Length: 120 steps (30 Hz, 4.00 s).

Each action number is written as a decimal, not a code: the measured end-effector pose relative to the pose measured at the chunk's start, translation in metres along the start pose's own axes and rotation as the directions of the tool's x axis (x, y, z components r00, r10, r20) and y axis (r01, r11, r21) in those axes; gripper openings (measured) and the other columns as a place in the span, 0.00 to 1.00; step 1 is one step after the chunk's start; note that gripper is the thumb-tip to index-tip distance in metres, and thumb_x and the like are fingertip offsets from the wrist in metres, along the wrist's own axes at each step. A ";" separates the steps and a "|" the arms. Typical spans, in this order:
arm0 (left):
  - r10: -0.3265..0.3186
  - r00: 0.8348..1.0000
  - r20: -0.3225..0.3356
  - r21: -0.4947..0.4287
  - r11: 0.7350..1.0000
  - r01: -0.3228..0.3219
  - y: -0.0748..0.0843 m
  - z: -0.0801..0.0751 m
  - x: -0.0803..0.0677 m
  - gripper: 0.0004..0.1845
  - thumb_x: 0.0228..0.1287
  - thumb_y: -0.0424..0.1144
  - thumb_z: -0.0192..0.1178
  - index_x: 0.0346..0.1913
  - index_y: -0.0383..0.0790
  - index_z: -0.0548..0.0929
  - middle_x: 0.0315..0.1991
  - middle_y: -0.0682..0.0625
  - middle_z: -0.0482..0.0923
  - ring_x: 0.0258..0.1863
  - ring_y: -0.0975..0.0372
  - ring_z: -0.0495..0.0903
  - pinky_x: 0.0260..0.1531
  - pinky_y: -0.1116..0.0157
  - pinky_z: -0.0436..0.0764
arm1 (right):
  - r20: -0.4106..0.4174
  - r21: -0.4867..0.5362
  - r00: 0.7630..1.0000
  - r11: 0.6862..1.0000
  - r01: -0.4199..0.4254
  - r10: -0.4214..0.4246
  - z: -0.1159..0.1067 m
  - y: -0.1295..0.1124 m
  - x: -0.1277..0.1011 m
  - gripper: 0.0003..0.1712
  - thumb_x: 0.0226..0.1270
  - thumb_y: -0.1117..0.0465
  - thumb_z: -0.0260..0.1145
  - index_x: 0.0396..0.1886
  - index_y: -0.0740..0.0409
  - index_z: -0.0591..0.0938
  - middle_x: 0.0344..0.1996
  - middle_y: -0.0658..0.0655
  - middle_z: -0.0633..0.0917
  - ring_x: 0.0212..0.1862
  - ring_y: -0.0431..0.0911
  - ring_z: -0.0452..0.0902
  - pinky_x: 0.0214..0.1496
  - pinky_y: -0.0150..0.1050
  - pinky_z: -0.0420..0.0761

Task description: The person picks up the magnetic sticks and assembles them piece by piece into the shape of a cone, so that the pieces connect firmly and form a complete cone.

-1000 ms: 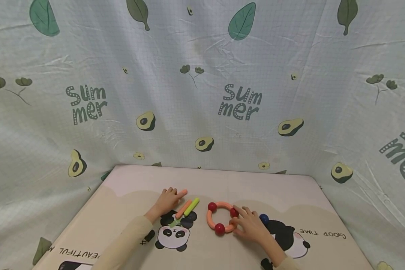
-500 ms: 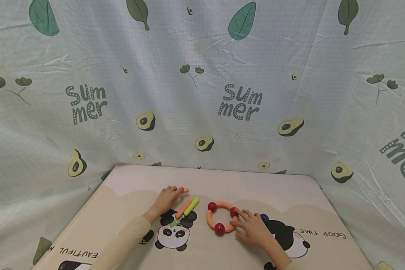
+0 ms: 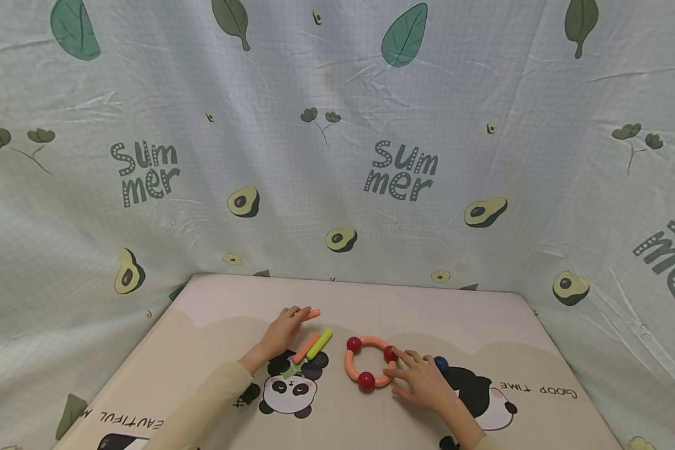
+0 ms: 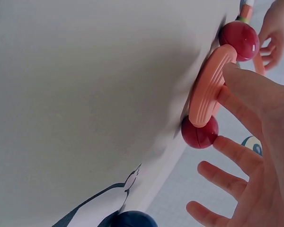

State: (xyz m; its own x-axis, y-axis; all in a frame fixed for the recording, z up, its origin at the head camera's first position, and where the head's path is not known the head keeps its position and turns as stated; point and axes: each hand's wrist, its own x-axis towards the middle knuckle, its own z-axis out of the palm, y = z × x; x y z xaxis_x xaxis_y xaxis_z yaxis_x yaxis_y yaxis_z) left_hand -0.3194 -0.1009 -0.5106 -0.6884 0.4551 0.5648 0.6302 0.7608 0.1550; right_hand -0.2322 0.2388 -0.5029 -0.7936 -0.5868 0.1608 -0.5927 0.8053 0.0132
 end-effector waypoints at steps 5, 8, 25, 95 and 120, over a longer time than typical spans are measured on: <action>0.019 0.999 -0.038 -0.086 0.996 -0.022 0.006 0.001 0.003 0.19 0.56 0.25 0.53 0.52 0.37 0.74 0.36 0.47 0.74 0.32 0.60 0.69 0.30 0.65 0.76 | -0.008 0.006 1.000 1.000 0.010 -0.010 0.001 0.001 0.000 0.17 0.53 0.46 0.63 0.45 0.36 0.80 0.58 0.58 0.72 0.55 0.55 0.68 0.43 0.56 0.71; -0.001 1.000 -0.031 -0.124 0.992 -0.002 0.012 0.000 0.006 0.18 0.56 0.24 0.54 0.51 0.38 0.74 0.36 0.47 0.74 0.33 0.59 0.70 0.32 0.64 0.77 | -0.011 0.010 1.000 1.000 0.010 -0.010 0.002 0.002 0.000 0.17 0.53 0.46 0.63 0.45 0.36 0.80 0.57 0.58 0.72 0.54 0.55 0.69 0.42 0.56 0.71; -0.090 0.993 0.073 -0.322 0.940 0.109 0.042 0.001 0.013 0.20 0.58 0.26 0.54 0.54 0.40 0.71 0.41 0.46 0.71 0.42 0.58 0.73 0.45 0.61 0.76 | 0.013 0.089 0.999 0.995 -0.033 0.032 0.000 0.000 0.000 0.17 0.54 0.45 0.62 0.46 0.36 0.80 0.58 0.58 0.72 0.55 0.55 0.68 0.45 0.59 0.69; -0.367 0.850 0.378 -0.846 0.235 0.478 0.109 0.003 0.049 0.13 0.59 0.27 0.50 0.47 0.31 0.66 0.46 0.31 0.69 0.41 0.43 0.76 0.42 0.50 0.76 | 0.025 0.082 0.998 0.995 -0.051 0.049 -0.005 -0.003 0.001 0.17 0.53 0.48 0.64 0.45 0.36 0.80 0.58 0.58 0.72 0.54 0.55 0.69 0.43 0.56 0.70; -0.352 0.869 0.348 -0.834 0.306 0.458 0.110 -0.011 0.044 0.15 0.59 0.29 0.52 0.49 0.29 0.67 0.48 0.29 0.70 0.43 0.40 0.74 0.41 0.49 0.76 | 0.046 0.103 0.997 0.992 -0.072 0.067 -0.004 -0.004 0.003 0.17 0.54 0.48 0.63 0.46 0.37 0.80 0.58 0.58 0.72 0.55 0.55 0.68 0.45 0.58 0.70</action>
State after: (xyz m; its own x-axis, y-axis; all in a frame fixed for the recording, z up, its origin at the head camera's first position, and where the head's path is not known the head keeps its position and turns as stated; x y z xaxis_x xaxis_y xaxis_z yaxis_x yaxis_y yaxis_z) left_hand -0.2766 -0.0023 -0.4602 -0.9449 0.2886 0.1542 0.1774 0.0557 0.9826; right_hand -0.2317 0.2344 -0.4990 -0.8372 -0.5344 0.1161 -0.5451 0.8324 -0.0998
